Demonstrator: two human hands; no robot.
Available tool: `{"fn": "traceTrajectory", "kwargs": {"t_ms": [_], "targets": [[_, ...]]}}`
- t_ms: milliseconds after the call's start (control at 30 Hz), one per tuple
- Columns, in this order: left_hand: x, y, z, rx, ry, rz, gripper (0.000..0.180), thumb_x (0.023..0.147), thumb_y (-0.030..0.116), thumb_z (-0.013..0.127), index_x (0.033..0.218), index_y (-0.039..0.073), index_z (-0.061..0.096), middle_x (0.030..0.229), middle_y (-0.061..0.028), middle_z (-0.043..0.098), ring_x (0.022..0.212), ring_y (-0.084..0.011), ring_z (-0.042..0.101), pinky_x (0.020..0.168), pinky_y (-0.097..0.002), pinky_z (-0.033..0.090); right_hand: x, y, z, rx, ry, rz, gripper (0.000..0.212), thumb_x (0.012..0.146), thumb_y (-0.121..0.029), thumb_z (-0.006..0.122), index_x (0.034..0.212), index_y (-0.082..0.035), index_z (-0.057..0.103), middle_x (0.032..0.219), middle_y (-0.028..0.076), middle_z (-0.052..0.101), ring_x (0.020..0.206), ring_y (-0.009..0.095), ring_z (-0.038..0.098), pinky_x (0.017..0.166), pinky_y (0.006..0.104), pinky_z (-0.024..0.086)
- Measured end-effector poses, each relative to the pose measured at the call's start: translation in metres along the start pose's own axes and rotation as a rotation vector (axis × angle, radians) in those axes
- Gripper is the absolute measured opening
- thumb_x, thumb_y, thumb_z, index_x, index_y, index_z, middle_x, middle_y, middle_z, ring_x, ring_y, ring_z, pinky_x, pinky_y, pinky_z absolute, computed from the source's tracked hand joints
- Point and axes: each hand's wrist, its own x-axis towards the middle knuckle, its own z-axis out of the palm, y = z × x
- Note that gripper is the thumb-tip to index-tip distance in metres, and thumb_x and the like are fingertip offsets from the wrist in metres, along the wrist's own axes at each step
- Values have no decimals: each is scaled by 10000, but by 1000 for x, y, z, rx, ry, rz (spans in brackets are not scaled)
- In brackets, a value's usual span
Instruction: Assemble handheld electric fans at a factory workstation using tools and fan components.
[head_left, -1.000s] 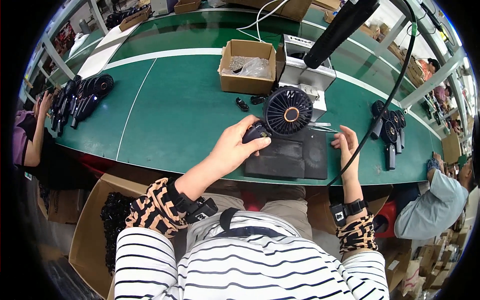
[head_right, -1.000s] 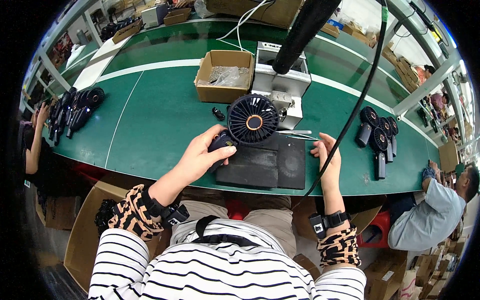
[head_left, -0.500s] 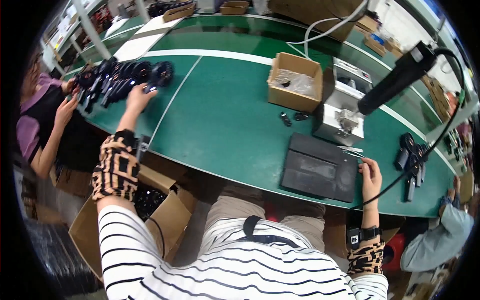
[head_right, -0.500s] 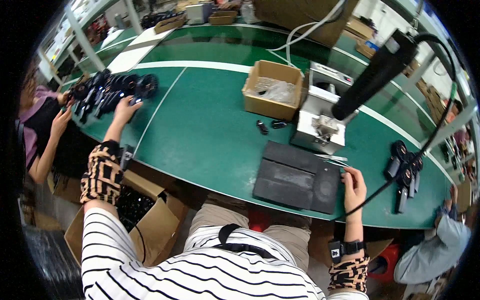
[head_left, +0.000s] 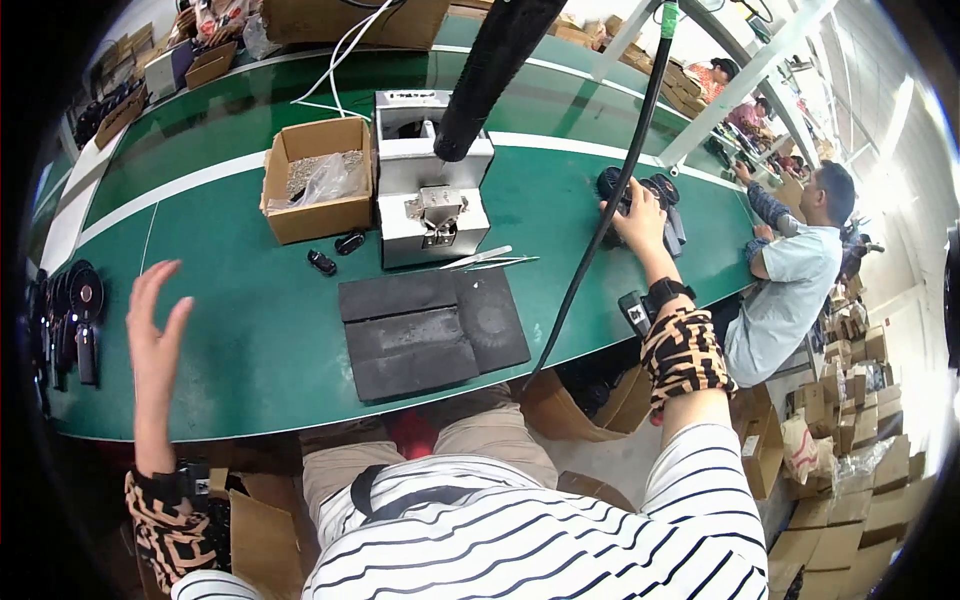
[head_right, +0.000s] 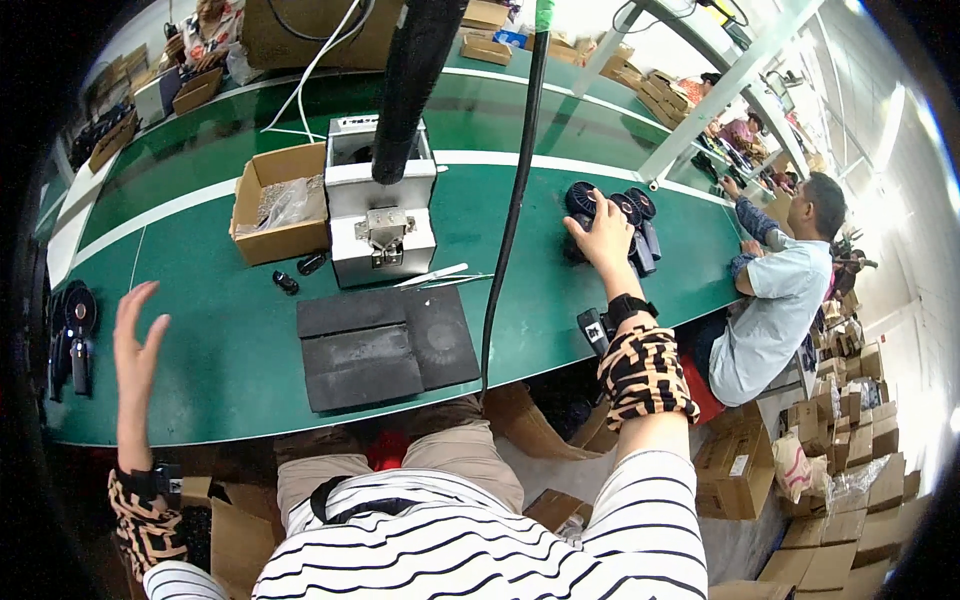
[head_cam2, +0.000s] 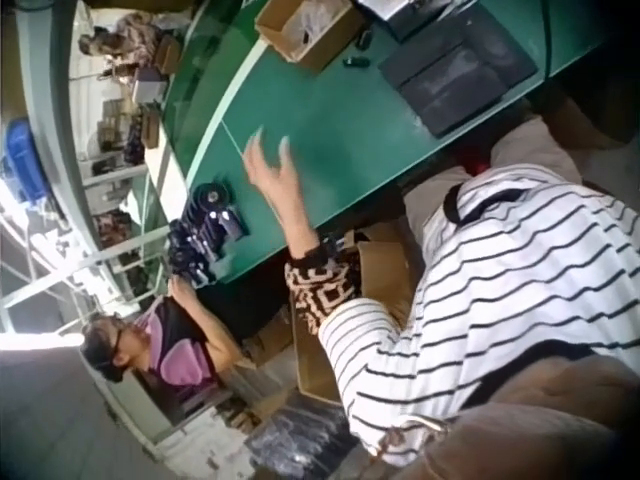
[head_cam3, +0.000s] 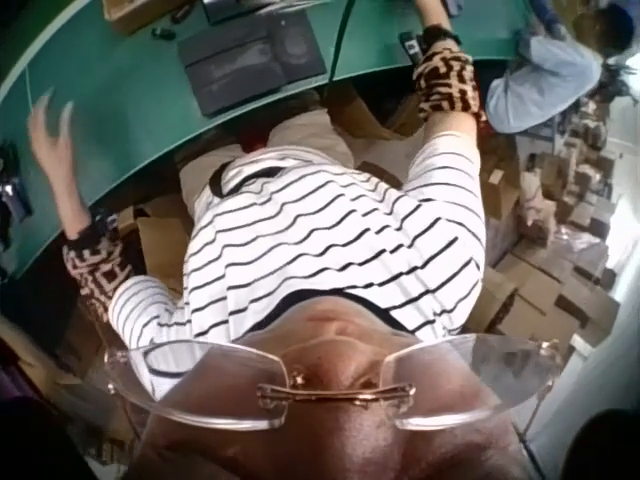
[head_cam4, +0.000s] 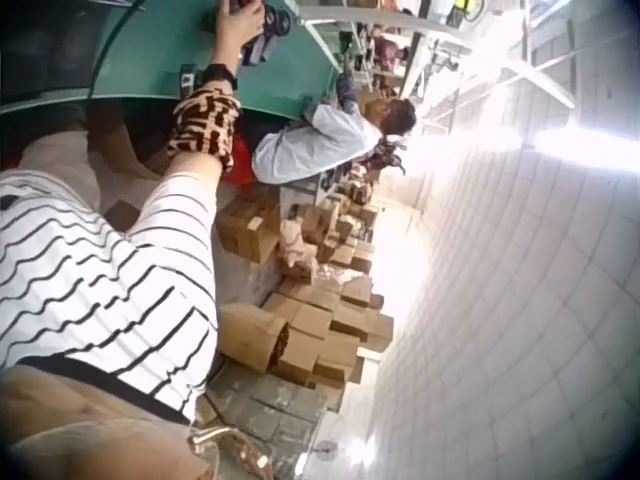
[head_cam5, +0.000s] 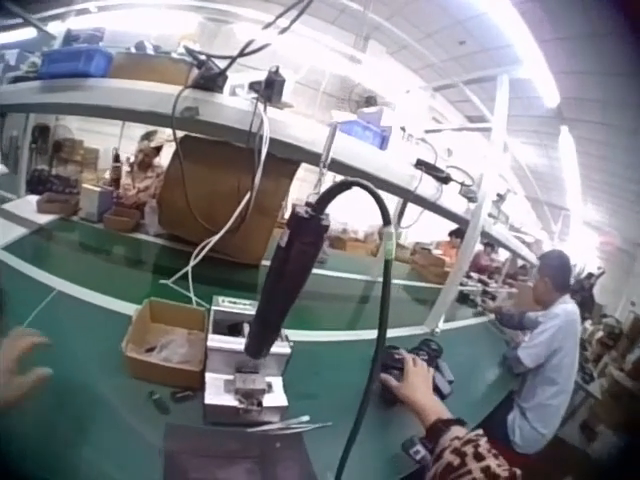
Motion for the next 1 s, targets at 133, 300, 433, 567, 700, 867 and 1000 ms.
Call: {"fn": "traceTrajectory", "kwargs": {"t_ms": [133, 300, 433, 567, 700, 867, 1000], "targets": [[-15, 139, 50, -236, -244, 181, 332, 783, 146, 725, 1107, 117, 662, 1173, -87, 610, 1170, -281, 530, 1026, -403, 338, 27, 6, 19, -133, -203, 19, 890, 750, -494, 707, 1487, -200, 303, 1392, 182, 469, 1209, 383, 502, 996, 501, 405], [-32, 201, 103, -631, -544, 334, 270, 850, 188, 687, 1107, 110, 663, 1116, -72, 638, 1067, -261, 578, 958, -371, 395, 48, 5, 24, -183, -236, -118, 922, 710, -262, 716, 1504, -168, 257, 1230, 222, 590, 1037, 401, 608, 918, 427, 498], [-35, 220, 120, -691, -592, 319, 277, 864, 191, 668, 1126, 103, 651, 1108, -77, 634, 1055, -267, 584, 936, -377, 423, 34, -21, 9, 7, -195, -99, 842, 732, -109, 668, 1481, -97, 284, 1111, 220, 641, 912, 418, 646, 832, 445, 541], [-30, 229, 135, -758, -647, 304, 292, 864, 192, 665, 1138, 94, 641, 1113, -93, 625, 1055, -287, 588, 933, -399, 446, 9, -14, 17, 115, -106, -211, 819, 736, -102, 685, 1466, -115, 316, 1265, 236, 547, 1118, 398, 548, 974, 456, 461], [-25, 236, 151, -884, -684, 250, 299, 863, 177, 664, 1142, 74, 632, 1109, -107, 619, 1074, -295, 584, 944, -377, 457, 2, -6, 25, 282, 32, -238, 829, 744, -98, 706, 1474, -118, 314, 1303, 225, 494, 1153, 381, 512, 1000, 437, 435], [-19, 239, 165, -1070, -617, -32, 611, 925, 212, 641, 1455, 144, 343, 1359, -156, 463, 1232, -249, 500, 1003, -372, 442, -45, -56, -26, 1853, -57, 352, 325, 865, -64, 579, 1170, -48, 469, 1071, 149, 615, 883, 258, 646, 801, 353, 553], [-4, 265, 187, -1233, -679, -270, 716, 931, 199, 644, 1496, 77, 223, 1406, -196, 421, 1251, -229, 481, 1007, -368, 432, -119, -131, -86, 2074, -166, 363, 233, 886, -107, 575, 1108, -48, 541, 1059, 146, 635, 881, 261, 653, 788, 366, 553]]}}
